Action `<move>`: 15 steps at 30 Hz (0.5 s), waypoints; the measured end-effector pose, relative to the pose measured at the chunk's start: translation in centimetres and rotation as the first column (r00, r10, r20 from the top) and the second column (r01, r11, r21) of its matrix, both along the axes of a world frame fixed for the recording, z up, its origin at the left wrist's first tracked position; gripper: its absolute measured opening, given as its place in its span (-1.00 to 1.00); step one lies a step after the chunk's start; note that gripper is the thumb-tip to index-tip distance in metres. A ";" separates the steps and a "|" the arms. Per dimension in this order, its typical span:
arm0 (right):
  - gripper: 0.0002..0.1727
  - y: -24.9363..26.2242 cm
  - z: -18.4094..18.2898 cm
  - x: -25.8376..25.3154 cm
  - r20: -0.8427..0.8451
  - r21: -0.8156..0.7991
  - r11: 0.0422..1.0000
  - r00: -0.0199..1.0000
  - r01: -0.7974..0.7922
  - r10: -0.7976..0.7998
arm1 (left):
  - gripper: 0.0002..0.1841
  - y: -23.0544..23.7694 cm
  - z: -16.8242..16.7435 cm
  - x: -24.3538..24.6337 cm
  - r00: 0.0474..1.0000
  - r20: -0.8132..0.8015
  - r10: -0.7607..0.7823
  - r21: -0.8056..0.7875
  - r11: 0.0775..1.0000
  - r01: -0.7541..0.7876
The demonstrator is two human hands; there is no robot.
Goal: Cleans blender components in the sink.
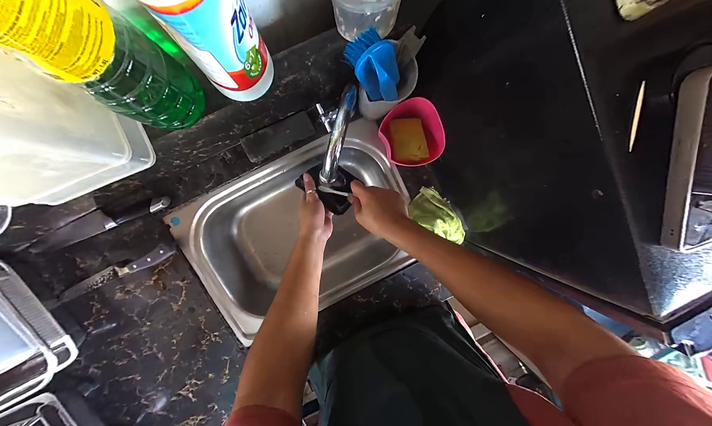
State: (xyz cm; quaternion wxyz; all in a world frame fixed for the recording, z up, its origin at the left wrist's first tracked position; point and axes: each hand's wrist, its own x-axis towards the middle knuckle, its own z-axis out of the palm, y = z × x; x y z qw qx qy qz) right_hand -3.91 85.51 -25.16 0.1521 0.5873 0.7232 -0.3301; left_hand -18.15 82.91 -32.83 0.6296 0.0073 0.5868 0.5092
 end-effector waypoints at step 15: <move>-0.66 0.1 0.7 -0.2 0.010 0.008 0.999 0.999 0.034 -0.034 | -0.34 -0.2 0.2 0.1 0.936 -0.312 -0.166 -0.020 0.986 0.168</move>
